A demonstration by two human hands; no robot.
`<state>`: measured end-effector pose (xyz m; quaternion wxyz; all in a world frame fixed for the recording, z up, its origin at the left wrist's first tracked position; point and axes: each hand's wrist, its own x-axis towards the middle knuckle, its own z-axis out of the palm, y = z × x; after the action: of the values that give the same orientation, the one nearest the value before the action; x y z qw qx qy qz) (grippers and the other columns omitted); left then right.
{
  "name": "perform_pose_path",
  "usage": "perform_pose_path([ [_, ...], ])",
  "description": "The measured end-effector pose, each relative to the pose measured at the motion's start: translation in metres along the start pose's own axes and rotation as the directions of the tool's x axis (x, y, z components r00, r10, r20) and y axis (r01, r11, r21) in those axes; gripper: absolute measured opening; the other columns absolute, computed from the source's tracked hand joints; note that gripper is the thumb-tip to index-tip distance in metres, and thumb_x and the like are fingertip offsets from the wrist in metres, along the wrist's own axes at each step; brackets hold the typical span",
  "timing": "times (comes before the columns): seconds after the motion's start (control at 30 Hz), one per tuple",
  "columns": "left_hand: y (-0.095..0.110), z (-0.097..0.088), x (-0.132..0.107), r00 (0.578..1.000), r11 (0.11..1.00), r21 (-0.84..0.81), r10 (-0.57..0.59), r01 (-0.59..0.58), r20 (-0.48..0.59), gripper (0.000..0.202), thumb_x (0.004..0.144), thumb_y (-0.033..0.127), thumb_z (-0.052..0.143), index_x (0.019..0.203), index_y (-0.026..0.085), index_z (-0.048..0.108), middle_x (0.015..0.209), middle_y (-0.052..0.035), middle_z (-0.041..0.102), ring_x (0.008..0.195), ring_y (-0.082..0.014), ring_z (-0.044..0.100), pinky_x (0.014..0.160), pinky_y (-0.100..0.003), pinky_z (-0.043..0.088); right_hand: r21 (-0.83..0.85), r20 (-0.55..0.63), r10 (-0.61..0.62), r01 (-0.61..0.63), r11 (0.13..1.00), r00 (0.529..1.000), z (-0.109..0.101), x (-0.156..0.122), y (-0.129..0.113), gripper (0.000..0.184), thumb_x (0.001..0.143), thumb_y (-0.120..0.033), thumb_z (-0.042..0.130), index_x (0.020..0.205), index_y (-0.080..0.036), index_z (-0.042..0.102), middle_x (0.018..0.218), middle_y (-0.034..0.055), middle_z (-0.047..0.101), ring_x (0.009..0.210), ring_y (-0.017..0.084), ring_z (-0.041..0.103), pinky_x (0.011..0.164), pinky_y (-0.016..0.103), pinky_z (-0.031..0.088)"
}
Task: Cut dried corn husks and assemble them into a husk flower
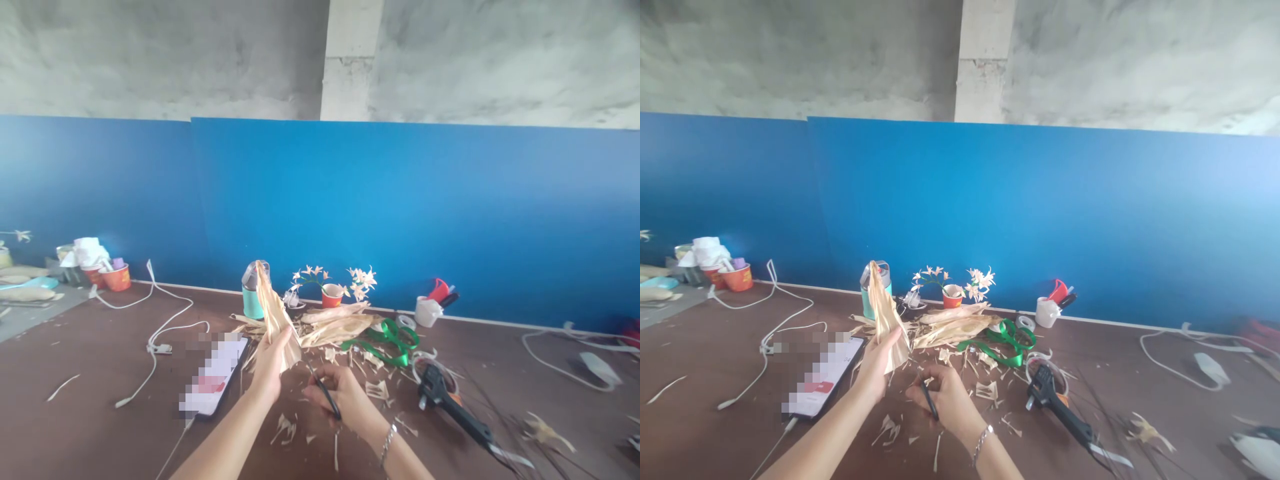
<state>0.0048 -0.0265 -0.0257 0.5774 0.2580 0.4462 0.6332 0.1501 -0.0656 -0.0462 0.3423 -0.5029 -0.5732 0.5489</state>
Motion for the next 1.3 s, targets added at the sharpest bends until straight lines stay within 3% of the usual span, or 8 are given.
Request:
perform_pose_path([
  [0.53,-0.002,0.001,0.002,1.0,0.999,-0.049,-0.017,0.016,-0.013,0.035,0.062,0.028,0.075,0.092,0.015,0.065,0.076,-0.0064,0.072,0.065,-0.0182,0.067,0.059,-0.025,0.049,-0.015,0.013,-0.007,0.007,1.0,1.0,-0.001,-0.002,-0.001,0.039,0.062,-0.047,0.071,0.078,-0.014,0.056,0.041,-0.0086,0.042,0.034,0.006,0.038,0.03,0.016,0.034],
  [0.87,0.001,-0.001,0.002,0.997,0.999,0.035,0.026,-0.028,0.067,0.041,0.059,0.034,0.076,0.093,0.014,0.066,0.069,-0.0047,0.07,0.058,-0.0169,0.064,0.057,-0.026,0.047,-0.116,0.045,-0.002,0.008,0.993,0.999,-0.012,-0.006,-0.007,0.036,0.062,-0.045,0.071,0.076,-0.014,0.059,0.046,-0.0069,0.045,0.035,0.005,0.035,0.031,0.016,0.033],
  [1.07,0.005,-0.001,0.0,0.992,0.991,0.103,0.08,-0.09,0.096,0.042,0.058,0.036,0.075,0.091,0.012,0.067,0.072,-0.0059,0.07,0.065,-0.0194,0.065,0.059,-0.026,0.046,-0.164,0.021,0.051,-0.047,0.985,0.998,-0.015,-0.01,-0.017,0.035,0.06,-0.044,0.073,0.075,-0.015,0.06,0.046,-0.0063,0.048,0.034,0.005,0.036,0.03,0.016,0.03],
  [1.17,0.005,-0.001,0.0,0.994,0.991,0.101,0.076,-0.085,0.084,0.038,0.058,0.035,0.076,0.087,0.012,0.067,0.07,-0.0052,0.07,0.063,-0.0184,0.065,0.057,-0.024,0.045,-0.152,0.02,0.078,-0.074,0.986,0.997,-0.015,-0.009,-0.015,0.034,0.059,-0.042,0.074,0.075,-0.015,0.06,0.045,-0.0064,0.049,0.035,0.006,0.039,0.032,0.016,0.03],
  [1.3,0.003,-0.003,0.006,0.999,0.999,0.019,0.032,-0.033,0.014,0.035,0.057,0.033,0.077,0.083,0.012,0.066,0.062,-0.0031,0.067,0.054,-0.016,0.062,0.053,-0.024,0.045,-0.091,0.068,0.019,-0.012,0.996,0.998,-0.016,-0.005,-0.002,0.031,0.062,-0.04,0.072,0.076,-0.016,0.058,0.046,-0.0059,0.052,0.037,0.006,0.043,0.034,0.016,0.032],
])
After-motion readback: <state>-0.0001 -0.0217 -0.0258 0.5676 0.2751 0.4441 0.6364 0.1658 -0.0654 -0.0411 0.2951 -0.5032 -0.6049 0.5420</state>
